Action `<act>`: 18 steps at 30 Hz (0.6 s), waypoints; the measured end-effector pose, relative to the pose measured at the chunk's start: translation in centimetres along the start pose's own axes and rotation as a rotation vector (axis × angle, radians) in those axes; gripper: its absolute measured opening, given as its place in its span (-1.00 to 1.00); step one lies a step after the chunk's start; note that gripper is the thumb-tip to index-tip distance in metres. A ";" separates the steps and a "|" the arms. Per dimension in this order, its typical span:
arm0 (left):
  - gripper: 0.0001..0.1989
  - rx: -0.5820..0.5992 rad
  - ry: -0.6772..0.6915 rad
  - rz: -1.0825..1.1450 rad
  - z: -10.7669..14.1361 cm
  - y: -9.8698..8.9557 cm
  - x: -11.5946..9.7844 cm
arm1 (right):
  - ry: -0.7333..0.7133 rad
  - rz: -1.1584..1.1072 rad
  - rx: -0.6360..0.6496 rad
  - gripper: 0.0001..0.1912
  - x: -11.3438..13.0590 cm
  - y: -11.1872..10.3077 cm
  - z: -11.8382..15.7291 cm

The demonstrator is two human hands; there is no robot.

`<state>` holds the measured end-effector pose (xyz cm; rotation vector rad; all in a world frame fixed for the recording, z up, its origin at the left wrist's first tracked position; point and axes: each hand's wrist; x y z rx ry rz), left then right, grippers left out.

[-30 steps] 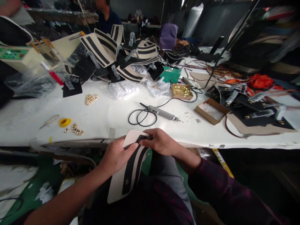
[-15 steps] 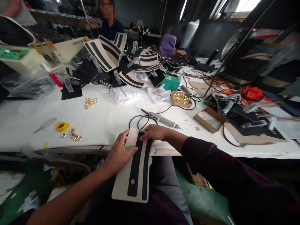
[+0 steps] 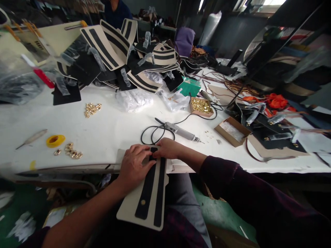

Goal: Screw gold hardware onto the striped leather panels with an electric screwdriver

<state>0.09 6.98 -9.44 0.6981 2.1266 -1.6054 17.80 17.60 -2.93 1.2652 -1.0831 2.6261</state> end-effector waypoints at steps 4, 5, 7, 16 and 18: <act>-0.81 0.020 -0.028 -0.017 0.1 0.2 0.1 | 0.016 0.116 -0.089 -0.77 -0.1 0.9 0.4; -0.81 0.031 -0.044 -0.026 0.1 0.2 0.0 | 0.011 0.128 -0.140 -0.76 -0.2 1.2 0.6; -0.80 0.054 -0.078 -0.046 0.0 0.2 -0.2 | -0.007 0.100 -0.233 -0.70 -0.6 1.6 1.0; -0.78 0.062 -0.089 -0.076 -0.2 0.3 -0.5 | -0.043 -0.045 -0.323 -0.78 -1.9 2.6 1.5; -0.78 0.060 -0.090 -0.073 -0.2 0.3 -0.5 | -0.024 -0.024 -0.336 -0.77 -1.9 2.6 1.4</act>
Point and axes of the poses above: each hand's wrist, its own z-axis away from the middle knuckle, its own y-axis out of the palm, x = y × z, and after that the axes turned 13 degrees about -y, right-handed
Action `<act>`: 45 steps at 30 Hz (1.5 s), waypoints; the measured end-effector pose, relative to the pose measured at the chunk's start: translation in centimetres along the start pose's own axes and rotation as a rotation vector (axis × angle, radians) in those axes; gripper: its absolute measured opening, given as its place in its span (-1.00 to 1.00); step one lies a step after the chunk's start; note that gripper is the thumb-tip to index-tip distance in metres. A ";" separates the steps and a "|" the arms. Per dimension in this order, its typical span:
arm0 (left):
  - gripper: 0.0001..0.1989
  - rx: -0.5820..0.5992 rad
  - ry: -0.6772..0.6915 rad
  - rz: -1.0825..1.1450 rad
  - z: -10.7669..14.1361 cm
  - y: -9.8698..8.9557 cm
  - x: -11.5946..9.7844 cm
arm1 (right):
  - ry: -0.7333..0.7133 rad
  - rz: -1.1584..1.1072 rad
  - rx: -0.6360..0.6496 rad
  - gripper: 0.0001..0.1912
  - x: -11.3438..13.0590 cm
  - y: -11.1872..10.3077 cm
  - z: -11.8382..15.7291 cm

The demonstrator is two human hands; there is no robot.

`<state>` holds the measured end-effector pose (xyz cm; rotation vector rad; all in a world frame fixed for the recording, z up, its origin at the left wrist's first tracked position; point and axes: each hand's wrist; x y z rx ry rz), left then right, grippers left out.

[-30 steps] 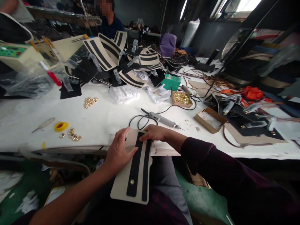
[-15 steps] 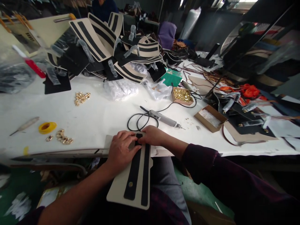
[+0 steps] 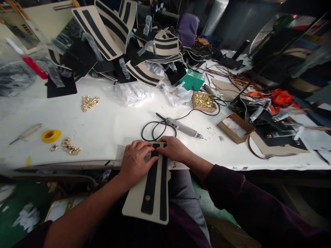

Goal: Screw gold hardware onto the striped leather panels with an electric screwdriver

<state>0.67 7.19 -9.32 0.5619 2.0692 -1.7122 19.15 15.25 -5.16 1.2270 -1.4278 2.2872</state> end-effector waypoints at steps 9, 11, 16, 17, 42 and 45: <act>-0.86 -0.008 0.037 0.023 0.0 -0.1 0.3 | 0.008 0.038 -0.023 -0.80 0.3 0.0 0.2; -0.86 -0.007 0.040 0.025 0.0 -0.1 0.3 | 0.007 0.046 -0.024 -0.79 0.2 0.0 0.3; -0.88 -0.021 0.022 0.002 -0.1 0.3 0.4 | 0.002 0.072 -0.025 -0.75 0.2 0.0 0.5; -0.87 -0.018 0.022 -0.004 -0.2 0.3 0.4 | -0.002 0.084 -0.024 -0.74 0.2 0.0 0.5; -0.81 -0.082 0.158 0.002 -0.5 1.1 1.8 | -0.074 -0.030 -0.728 -0.78 -6.5 -2.9 9.2; -0.81 -0.090 0.156 0.005 -0.4 1.2 1.9 | 0.141 0.159 -0.816 -0.69 -11.3 -6.4 11.6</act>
Point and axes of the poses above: each hand's wrist, its own z-axis away from the middle knuckle, its own y-axis out of the palm, x = y × z, and after that the axes turned 13 degrees about -y, right-handed
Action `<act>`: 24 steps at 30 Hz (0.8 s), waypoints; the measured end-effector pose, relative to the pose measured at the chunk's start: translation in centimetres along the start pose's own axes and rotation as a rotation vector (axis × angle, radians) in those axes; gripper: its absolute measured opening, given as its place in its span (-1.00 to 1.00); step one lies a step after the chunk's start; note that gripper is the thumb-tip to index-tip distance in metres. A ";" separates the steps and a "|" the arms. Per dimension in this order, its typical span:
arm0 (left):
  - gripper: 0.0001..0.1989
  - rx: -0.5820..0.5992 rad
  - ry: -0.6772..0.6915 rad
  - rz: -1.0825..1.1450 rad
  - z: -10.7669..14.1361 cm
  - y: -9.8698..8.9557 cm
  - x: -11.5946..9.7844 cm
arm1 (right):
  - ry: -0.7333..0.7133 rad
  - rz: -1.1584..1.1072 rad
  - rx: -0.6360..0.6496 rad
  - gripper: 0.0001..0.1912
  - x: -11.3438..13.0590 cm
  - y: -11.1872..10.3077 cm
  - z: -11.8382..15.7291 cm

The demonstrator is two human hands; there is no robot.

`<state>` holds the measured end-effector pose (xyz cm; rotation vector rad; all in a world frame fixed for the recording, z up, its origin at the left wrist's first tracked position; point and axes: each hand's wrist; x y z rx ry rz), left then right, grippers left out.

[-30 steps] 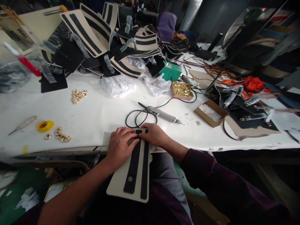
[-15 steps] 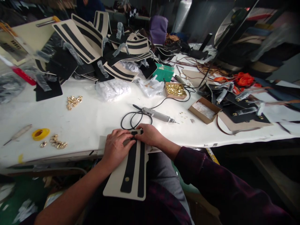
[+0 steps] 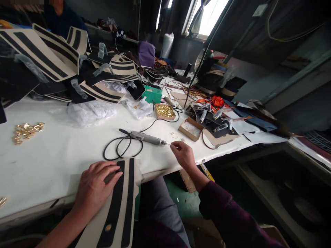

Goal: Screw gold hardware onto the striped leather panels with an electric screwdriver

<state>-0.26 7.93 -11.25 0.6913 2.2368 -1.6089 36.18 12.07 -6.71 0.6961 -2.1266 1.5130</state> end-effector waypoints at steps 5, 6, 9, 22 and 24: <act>-0.80 -0.008 0.007 0.006 0.0 0.1 0.0 | 0.013 0.142 0.032 -0.67 -5.7 -1.8 -1.2; -0.80 -0.007 0.008 0.005 -0.1 0.1 0.1 | 0.003 0.162 0.050 -0.66 -6.1 -1.7 -1.4; -0.80 -0.003 0.009 0.004 -0.1 0.2 0.3 | -0.035 0.217 0.117 -0.66 -6.2 -1.1 -1.8; -0.86 0.008 -0.017 0.007 0.1 0.1 0.0 | -0.297 0.234 0.307 -0.81 -3.9 -3.2 2.2; -0.85 0.011 -0.014 0.012 0.0 0.0 -0.1 | -0.345 0.184 0.302 -0.85 -3.7 -3.6 2.9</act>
Point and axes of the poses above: each hand's wrist, its own z-axis away from the middle knuckle, its own y-axis out of the palm, x = y × z, and after that the axes turned 13 degrees about -y, right-handed
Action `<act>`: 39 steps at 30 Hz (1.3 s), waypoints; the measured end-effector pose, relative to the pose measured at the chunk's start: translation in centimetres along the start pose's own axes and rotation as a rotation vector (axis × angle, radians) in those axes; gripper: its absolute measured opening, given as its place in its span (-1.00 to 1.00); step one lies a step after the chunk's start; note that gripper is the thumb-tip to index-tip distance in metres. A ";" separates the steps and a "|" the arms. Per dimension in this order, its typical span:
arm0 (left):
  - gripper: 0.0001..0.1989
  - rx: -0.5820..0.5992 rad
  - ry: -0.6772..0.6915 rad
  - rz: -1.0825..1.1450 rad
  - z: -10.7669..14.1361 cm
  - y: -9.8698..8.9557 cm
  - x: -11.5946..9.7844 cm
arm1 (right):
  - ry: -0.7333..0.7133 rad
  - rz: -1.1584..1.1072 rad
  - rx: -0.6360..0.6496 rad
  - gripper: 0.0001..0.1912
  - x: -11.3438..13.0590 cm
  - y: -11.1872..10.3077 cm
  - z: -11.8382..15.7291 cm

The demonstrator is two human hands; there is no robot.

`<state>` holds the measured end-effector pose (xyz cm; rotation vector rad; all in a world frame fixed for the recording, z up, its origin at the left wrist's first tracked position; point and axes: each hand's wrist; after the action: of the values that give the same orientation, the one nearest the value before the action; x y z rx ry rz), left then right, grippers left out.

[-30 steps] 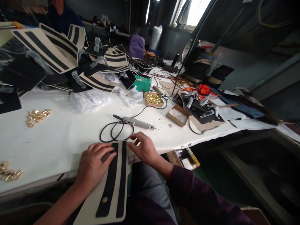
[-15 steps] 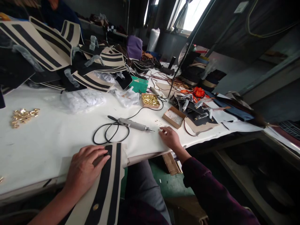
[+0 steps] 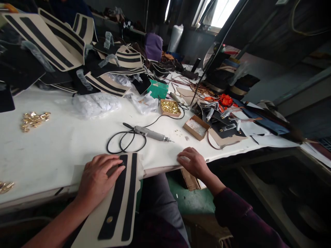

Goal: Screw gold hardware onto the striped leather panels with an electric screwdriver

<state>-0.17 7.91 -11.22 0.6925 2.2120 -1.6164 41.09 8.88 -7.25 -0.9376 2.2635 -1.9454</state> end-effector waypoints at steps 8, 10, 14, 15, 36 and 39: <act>-0.84 0.006 -0.010 -0.002 0.0 -0.2 -0.2 | -0.082 -0.021 -0.039 -0.85 0.1 0.6 2.4; -0.84 0.008 -0.014 -0.003 0.0 -0.1 -0.1 | -0.072 -0.031 -0.052 -0.88 0.0 1.0 2.8; -0.83 0.009 -0.014 -0.004 0.1 0.0 0.1 | -0.090 -0.066 -0.056 -0.92 0.4 1.3 3.0; -0.83 0.008 -0.017 -0.007 0.1 0.0 0.1 | -0.098 -0.078 -0.059 -0.91 0.7 1.3 3.0; -0.88 0.043 -0.097 -0.002 0.0 -1.0 -1.9 | -0.161 -0.390 0.242 -0.87 15.5 7.6 -10.5; -0.89 0.045 -0.098 0.010 0.1 -1.0 -1.8 | -0.210 -0.279 0.218 -0.88 15.6 7.8 -10.2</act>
<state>0.77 7.23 -9.49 0.6217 2.1065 -1.6626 21.08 11.51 -6.38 -1.4131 1.8479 -2.0268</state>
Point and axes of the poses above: each hand's wrist, its own z-axis away from the middle knuckle, its own y-axis out of the palm, x = y × z, and after that the axes turned 13 degrees about -y, right-handed
